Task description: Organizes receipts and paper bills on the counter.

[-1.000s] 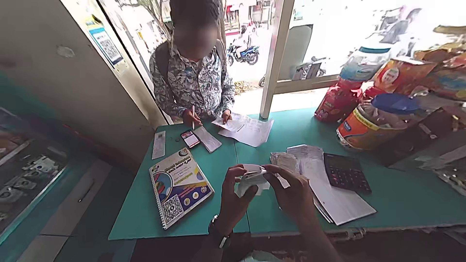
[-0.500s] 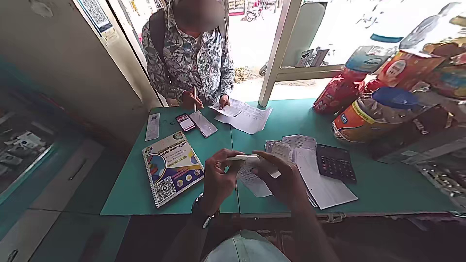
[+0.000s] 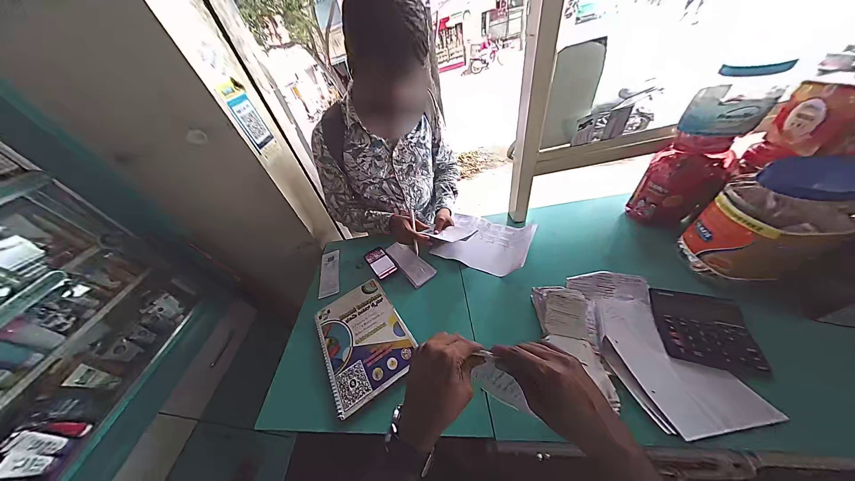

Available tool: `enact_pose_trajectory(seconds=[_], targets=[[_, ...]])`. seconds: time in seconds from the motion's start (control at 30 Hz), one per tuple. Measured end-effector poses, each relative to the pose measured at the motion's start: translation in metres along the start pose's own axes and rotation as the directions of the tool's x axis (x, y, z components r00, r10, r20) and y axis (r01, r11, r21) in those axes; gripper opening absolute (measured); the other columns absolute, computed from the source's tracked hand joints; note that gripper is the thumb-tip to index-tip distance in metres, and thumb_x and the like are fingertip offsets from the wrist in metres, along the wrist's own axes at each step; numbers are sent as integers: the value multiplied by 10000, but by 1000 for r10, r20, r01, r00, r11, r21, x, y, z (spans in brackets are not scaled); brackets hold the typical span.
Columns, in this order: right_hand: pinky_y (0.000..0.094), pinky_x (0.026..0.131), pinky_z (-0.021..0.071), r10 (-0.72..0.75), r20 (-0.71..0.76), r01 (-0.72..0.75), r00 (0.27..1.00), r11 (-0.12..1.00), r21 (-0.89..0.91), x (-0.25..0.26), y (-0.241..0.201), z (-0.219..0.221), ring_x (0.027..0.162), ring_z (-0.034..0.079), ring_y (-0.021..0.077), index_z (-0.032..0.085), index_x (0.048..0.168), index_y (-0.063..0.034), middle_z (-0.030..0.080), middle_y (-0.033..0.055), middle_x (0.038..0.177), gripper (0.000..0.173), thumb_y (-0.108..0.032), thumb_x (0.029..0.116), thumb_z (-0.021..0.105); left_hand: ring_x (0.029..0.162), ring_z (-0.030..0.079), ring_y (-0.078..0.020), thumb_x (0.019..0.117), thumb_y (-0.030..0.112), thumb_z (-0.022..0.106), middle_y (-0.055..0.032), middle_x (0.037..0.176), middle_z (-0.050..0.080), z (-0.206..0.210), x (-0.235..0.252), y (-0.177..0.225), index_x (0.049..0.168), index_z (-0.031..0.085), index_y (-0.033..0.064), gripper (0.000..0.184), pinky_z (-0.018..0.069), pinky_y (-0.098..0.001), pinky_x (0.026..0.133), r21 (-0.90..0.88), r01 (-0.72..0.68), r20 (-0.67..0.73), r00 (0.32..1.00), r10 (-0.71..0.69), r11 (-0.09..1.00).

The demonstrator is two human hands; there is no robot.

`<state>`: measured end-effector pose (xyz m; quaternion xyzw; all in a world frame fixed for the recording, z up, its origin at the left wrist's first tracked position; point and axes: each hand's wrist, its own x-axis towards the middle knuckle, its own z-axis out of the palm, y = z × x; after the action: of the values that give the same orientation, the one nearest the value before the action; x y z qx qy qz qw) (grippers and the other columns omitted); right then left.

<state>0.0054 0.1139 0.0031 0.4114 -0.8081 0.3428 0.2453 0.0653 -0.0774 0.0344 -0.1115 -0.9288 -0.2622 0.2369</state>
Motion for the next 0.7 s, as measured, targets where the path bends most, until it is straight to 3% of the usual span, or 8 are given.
enact_pose_trajectory(seconds=[0.07, 0.13, 0.27, 0.33, 0.43, 0.53, 0.6, 0.7], targets=[[398, 732, 600, 74, 134, -87, 988, 992, 93, -7, 1, -10, 858, 747, 167, 740, 1167, -207, 777, -22, 995, 311, -390, 952, 609, 806, 727, -152, 891, 139, 687, -9, 857, 761, 3, -4, -2, 907, 806, 118, 121, 598, -330, 726, -6, -40, -84, 996, 40, 999], [526, 716, 602, 139, 311, -190, 940, 972, 141, -16, 9, -23, 861, 751, 257, 691, 1275, -189, 768, 33, 1046, 433, -342, 874, 750, 779, 718, -133, 888, 144, 683, -7, 826, 751, 4, -8, -1, 890, 802, 112, 123, 592, -292, 708, -9, -65, -136, 989, 63, 998], [604, 659, 564, 212, 414, -287, 886, 949, 129, -27, 10, -28, 750, 734, 355, 737, 1062, -87, 745, 129, 836, 186, -181, 901, 736, 762, 697, -111, 898, 158, 684, -17, 808, 735, 0, -13, -3, 906, 802, 102, 131, 580, -251, 717, -79, -93, -139, 987, 81, 993], [632, 698, 550, 223, 445, -332, 867, 925, 183, -25, 4, -31, 780, 732, 393, 727, 1054, -25, 738, 180, 843, 192, -175, 936, 707, 772, 682, -69, 885, 141, 741, -31, 840, 745, 5, -11, -8, 998, 779, 31, 162, 571, -214, 746, -363, -99, -230, 973, 14, 927], [518, 764, 581, 230, 329, -344, 916, 871, 350, -28, -6, -24, 825, 747, 292, 700, 1072, 29, 752, 170, 896, 229, -152, 933, 702, 887, 710, -38, 885, 238, 790, 31, 995, 742, 17, -11, -4, 1374, 545, 71, 571, 607, -240, 822, -800, -90, -290, 924, -250, 593], [295, 906, 577, 311, 255, -402, 916, 727, 557, -31, -12, -10, 949, 704, 47, 655, 1161, 47, 745, 64, 1011, 268, -117, 950, 670, 1064, 699, -87, 922, 188, 744, -30, 1204, 692, 32, -14, 17, 1479, 275, -1, 753, 586, -315, 954, -954, -2, -130, 903, -409, 298], [264, 943, 578, 298, 279, -407, 913, 632, 659, -35, -13, 3, 994, 691, 2, 605, 1221, 48, 739, 19, 1062, 289, -102, 977, 642, 1025, 696, -43, 927, -8, 627, -27, 1130, 712, 39, -19, 34, 1371, 387, -88, 512, 572, -266, 966, -953, 92, -69, 860, -506, 287], [361, 911, 589, 221, 380, -420, 898, 686, 594, -36, -6, 3, 968, 720, 111, 628, 1213, 76, 745, 110, 1038, 313, -158, 1005, 634, 949, 719, -28, 941, -60, 585, -4, 1001, 761, 43, -26, 32, 1183, 590, -87, 244, 593, -260, 925, -897, 142, -92, 865, -494, 417]])
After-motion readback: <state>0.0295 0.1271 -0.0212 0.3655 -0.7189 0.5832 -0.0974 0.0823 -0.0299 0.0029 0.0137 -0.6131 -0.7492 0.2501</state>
